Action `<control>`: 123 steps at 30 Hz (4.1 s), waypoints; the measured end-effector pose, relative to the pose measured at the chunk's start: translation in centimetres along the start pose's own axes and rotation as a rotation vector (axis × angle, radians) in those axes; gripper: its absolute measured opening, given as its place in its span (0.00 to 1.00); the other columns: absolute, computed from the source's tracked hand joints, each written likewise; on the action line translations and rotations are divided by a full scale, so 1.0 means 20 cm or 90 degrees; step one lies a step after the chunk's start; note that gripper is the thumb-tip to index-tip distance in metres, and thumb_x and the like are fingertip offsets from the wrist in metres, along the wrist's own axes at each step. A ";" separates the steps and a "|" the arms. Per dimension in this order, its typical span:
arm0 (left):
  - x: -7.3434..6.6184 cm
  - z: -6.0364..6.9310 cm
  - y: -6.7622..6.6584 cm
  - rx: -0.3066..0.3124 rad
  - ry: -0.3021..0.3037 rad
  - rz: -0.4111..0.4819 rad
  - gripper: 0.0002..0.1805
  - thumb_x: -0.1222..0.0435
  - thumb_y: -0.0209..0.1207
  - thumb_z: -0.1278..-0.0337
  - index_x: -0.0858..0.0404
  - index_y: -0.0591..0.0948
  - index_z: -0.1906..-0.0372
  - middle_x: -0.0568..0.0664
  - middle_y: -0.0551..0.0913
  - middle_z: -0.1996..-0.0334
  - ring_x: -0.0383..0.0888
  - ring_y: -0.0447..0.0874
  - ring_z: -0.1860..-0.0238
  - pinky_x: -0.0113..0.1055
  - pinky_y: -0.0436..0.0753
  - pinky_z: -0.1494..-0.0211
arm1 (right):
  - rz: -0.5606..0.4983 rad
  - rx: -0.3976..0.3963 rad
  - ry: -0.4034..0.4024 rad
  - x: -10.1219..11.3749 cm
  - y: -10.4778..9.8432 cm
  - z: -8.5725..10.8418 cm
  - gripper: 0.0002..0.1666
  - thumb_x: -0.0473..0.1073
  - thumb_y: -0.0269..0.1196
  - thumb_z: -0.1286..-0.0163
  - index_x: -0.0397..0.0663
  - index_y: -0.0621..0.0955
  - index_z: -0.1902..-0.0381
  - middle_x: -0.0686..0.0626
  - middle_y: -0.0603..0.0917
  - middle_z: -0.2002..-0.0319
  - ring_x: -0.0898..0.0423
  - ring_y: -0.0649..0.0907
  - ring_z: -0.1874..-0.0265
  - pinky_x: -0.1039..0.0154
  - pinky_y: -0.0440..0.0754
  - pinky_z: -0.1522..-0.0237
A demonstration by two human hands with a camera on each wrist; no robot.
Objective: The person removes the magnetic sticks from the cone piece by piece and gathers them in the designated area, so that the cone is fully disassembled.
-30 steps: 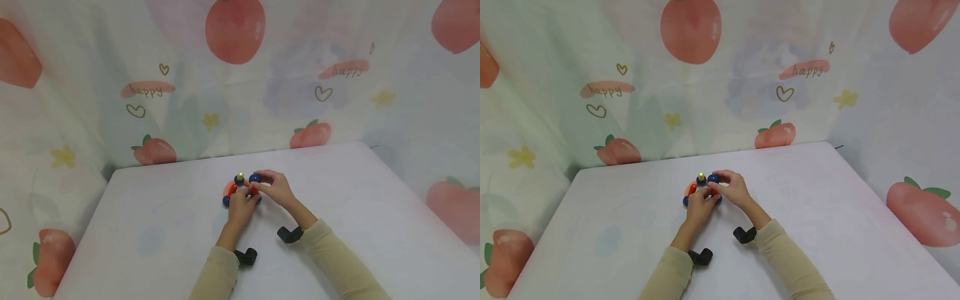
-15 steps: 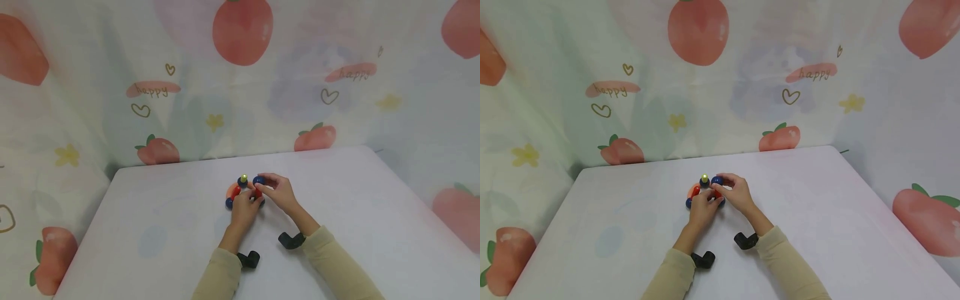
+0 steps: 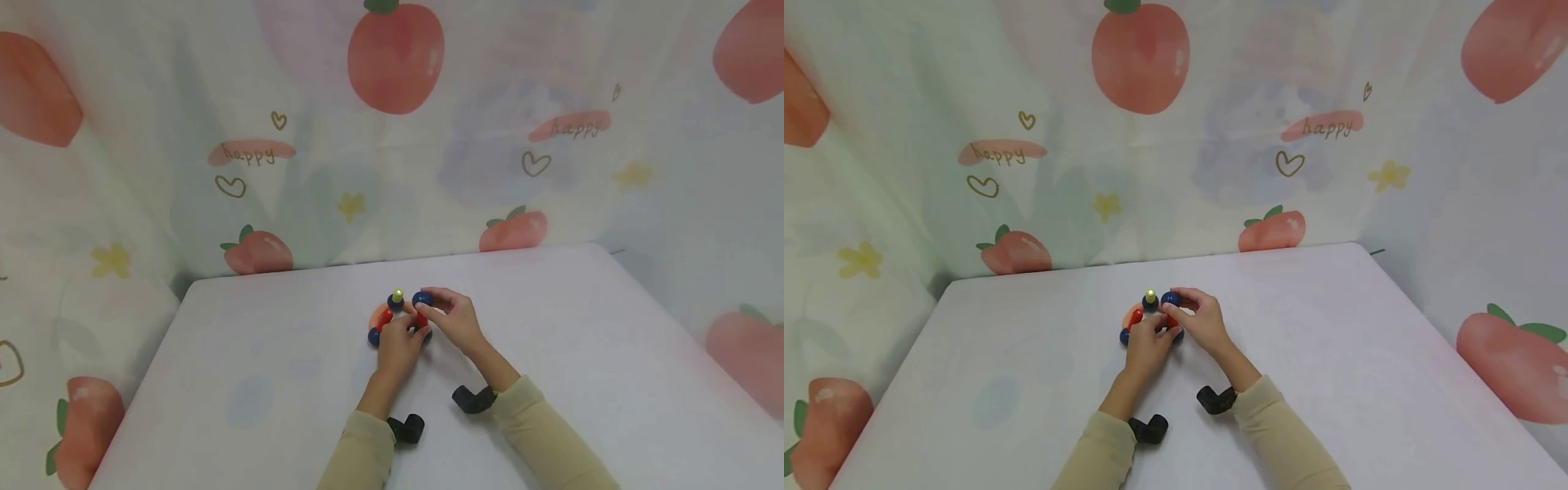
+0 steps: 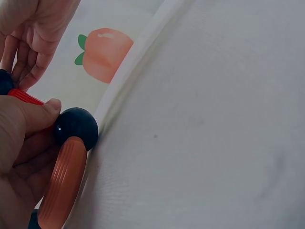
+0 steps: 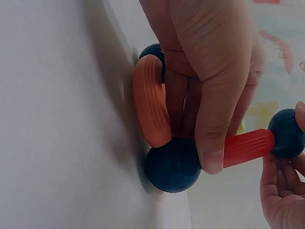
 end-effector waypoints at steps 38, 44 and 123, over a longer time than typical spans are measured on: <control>0.01 0.06 -0.02 0.023 -0.007 0.000 0.16 0.61 0.66 0.51 0.61 0.83 0.55 0.46 0.84 0.62 0.40 0.81 0.57 0.36 0.77 0.52 | 0.083 0.023 0.223 -0.64 -0.21 -0.22 0.32 0.43 0.68 0.43 0.37 0.73 0.43 0.38 0.75 0.45 0.46 0.75 0.47 0.57 0.71 0.46; 0.02 0.06 -0.02 0.020 -0.018 0.002 0.15 0.61 0.65 0.50 0.61 0.83 0.55 0.47 0.84 0.61 0.39 0.80 0.59 0.35 0.77 0.52 | 0.093 0.037 0.225 -0.67 -0.21 -0.23 0.31 0.41 0.68 0.44 0.34 0.73 0.44 0.35 0.75 0.46 0.44 0.75 0.47 0.55 0.70 0.45; 0.04 0.09 -0.04 0.240 -0.032 -0.061 0.15 0.60 0.67 0.53 0.61 0.85 0.58 0.41 0.83 0.71 0.33 0.75 0.71 0.30 0.77 0.62 | 0.058 0.098 0.047 -0.14 0.10 0.02 0.19 0.38 0.70 0.46 0.34 0.81 0.57 0.43 0.83 0.62 0.51 0.82 0.62 0.64 0.80 0.60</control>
Point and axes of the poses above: each hand's wrist, its own z-axis away from the middle knuckle, its own y-axis out of the palm, x = y × z, the point moved 10 cm from there along -z, towards the middle knuckle
